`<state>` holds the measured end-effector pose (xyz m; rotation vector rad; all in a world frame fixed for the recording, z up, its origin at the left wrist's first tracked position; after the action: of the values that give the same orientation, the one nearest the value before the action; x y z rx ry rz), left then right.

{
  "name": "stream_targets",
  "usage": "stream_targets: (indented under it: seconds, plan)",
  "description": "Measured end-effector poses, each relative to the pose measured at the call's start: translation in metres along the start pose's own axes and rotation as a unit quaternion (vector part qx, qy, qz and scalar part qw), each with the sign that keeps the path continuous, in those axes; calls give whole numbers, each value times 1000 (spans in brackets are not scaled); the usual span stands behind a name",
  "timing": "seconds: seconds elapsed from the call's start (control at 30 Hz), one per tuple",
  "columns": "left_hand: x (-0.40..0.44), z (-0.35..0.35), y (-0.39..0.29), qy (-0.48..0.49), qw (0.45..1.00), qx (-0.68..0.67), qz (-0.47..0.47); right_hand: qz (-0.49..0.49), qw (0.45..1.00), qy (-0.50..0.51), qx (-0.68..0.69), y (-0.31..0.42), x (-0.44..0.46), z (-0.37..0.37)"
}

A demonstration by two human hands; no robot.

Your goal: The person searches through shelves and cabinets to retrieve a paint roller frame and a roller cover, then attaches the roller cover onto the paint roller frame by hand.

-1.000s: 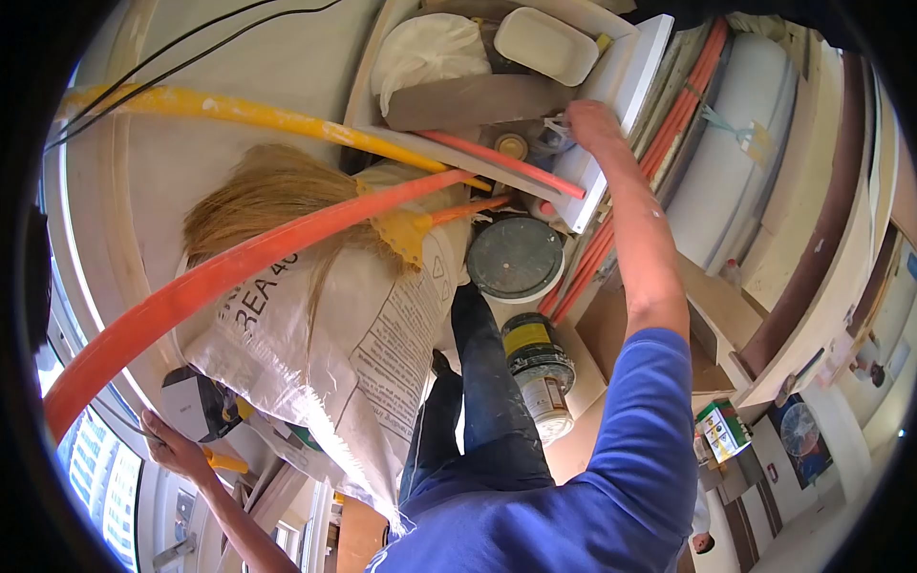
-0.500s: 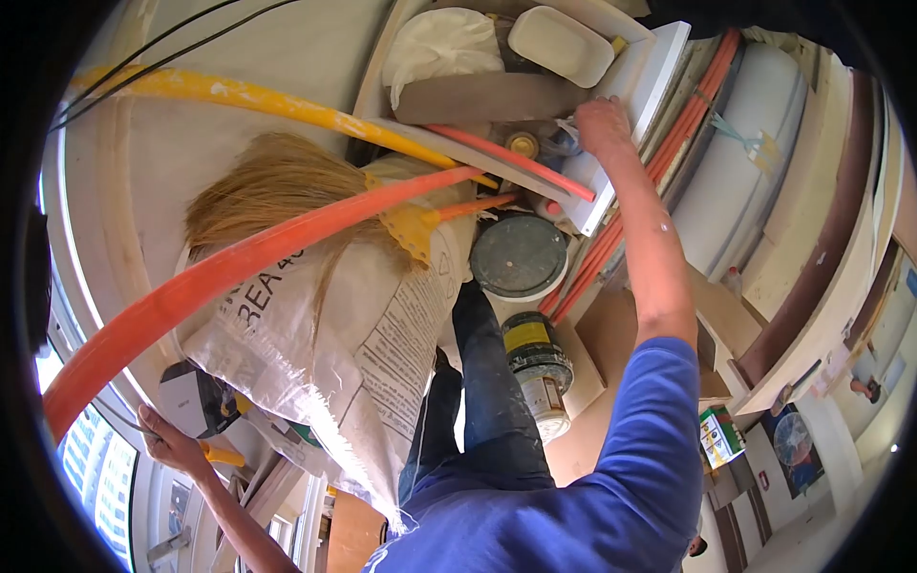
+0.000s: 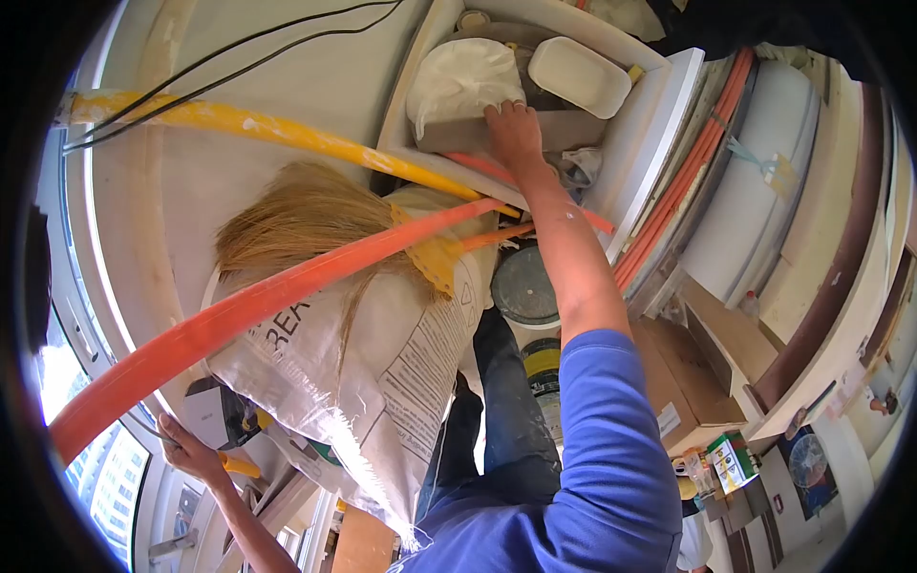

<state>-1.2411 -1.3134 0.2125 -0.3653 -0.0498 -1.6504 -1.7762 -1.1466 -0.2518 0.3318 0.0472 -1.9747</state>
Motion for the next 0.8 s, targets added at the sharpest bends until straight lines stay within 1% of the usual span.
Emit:
stream_targets:
  seconds: [0.03, 0.13, 0.23, 0.27, 0.3, 0.33, 0.37, 0.4, 0.43, 0.47, 0.5, 0.57, 0.63, 0.67, 0.77, 0.8]
  plan:
    - [-2, 0, -9, -19, 1000, -13, -15, -1, 1000, 12, -6, -2, -1, 0]
    - [0, 1, -10, -12, 998, 21, -62, 23, 991, 128, 16, -8, -14, 1]
    - [1, -2, -12, -19, 997, 6, -74, 23, 976, 185, 108, -11, -34, 14]
    - [1, -1, -13, -18, 997, 2, -70, 74, 971, 174, 145, -14, -42, 20]
    - [0, -2, -15, -15, 998, -1, -67, -5, 969, 135, 207, -31, -40, 17]
    - [0, -2, -16, -12, 998, -4, -64, -85, 955, 93, 267, -48, -37, 5]
    - [0, -2, -14, -14, 998, -6, -59, -163, 931, 51, 324, -66, -34, -7]
    - [0, -3, -12, -17, 998, -8, -55, -245, 865, 25, 437, -82, -34, -12]
    - [0, -2, -9, -19, 998, -8, -51, -321, 778, 0, 540, -94, -36, -21]
    - [0, -2, -3, -7, 999, 5, -39, -390, 671, -24, 630, -102, -38, -31]
    - [2, 0, 4, 6, 999, 19, -28, -412, 590, -53, 692, -105, -37, -39]
    - [3, 1, 16, 29, 999, 32, 1, -445, 409, -107, 789, -109, -38, -56]
    - [4, 2, 24, 44, 998, 30, 37, -437, 397, -138, 795, -115, -33, -68]
    - [4, 3, 26, 46, 998, 31, 32, -431, 391, -155, 798, -116, -32, -74]
    - [4, 1, 23, 38, 999, 24, 17, -423, 364, -138, 818, -106, -30, -79]
    - [4, 2, 19, 41, 999, 25, 12, -395, 534, -143, 734, -108, -27, -80]
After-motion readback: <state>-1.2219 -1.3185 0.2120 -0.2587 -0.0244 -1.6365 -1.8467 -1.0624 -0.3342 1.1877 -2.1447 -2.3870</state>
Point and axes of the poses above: each hand's wrist, its own x-axis towards the middle knuckle, its own z-axis out of the back of the hand, y = z × x, the point moved 6 cm from there along x, towards the middle knuckle, and after that the axes turned 6 degrees about z, right-handed, at the moved point
